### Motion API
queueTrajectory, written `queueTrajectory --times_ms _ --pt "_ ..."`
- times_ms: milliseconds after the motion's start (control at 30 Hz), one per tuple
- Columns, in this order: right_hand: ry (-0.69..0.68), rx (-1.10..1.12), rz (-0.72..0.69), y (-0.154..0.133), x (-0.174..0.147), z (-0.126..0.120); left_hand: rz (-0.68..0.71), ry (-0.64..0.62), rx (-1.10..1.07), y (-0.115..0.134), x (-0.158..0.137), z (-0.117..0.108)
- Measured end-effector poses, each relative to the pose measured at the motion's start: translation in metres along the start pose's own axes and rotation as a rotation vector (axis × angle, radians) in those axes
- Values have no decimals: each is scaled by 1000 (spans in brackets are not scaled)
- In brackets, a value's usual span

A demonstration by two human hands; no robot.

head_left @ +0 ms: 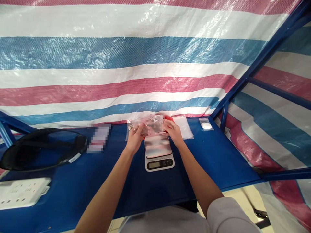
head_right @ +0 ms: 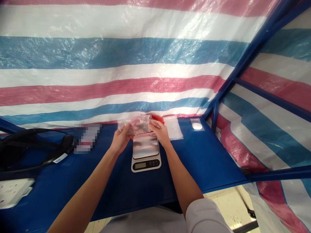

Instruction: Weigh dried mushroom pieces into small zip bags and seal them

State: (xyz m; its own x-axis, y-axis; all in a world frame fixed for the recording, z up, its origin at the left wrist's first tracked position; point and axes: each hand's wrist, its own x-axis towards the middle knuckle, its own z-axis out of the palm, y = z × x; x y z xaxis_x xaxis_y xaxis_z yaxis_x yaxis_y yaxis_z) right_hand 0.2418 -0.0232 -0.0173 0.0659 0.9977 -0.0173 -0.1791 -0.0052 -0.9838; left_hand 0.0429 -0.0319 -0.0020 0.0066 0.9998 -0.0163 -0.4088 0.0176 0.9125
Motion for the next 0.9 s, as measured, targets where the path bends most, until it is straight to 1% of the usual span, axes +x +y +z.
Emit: queueTrajectory --times_ms 67,133,267,400,500,600,667,700,733,833,900 --pt "-16 33 25 2 -5 -1 -6 20 -46 -13 -4 1" --pt "-30 44 28 5 -9 -2 19 49 -75 -23 -8 2" --pt "-19 34 5 11 -10 -2 47 48 -50 -29 -16 3" --pt "13 20 -23 17 -6 -4 -40 31 -18 -24 -23 -6" --pt "-6 0 -22 20 -2 -10 -73 37 11 -15 -23 -19" --pt "-32 -31 -13 20 1 -17 -3 109 104 -2 -18 -31" --pt "-61 -72 -16 16 3 -19 84 124 258 8 -13 -32" --pt "-84 -101 -20 13 3 -19 127 113 340 14 -9 -30" --pt "-113 -133 -24 10 4 -19 158 73 415 20 -6 -27" --pt "-220 -214 -53 0 4 -15 182 -105 634 34 4 -9" --pt "-284 -252 -83 -5 4 -12 179 -234 708 37 10 3"
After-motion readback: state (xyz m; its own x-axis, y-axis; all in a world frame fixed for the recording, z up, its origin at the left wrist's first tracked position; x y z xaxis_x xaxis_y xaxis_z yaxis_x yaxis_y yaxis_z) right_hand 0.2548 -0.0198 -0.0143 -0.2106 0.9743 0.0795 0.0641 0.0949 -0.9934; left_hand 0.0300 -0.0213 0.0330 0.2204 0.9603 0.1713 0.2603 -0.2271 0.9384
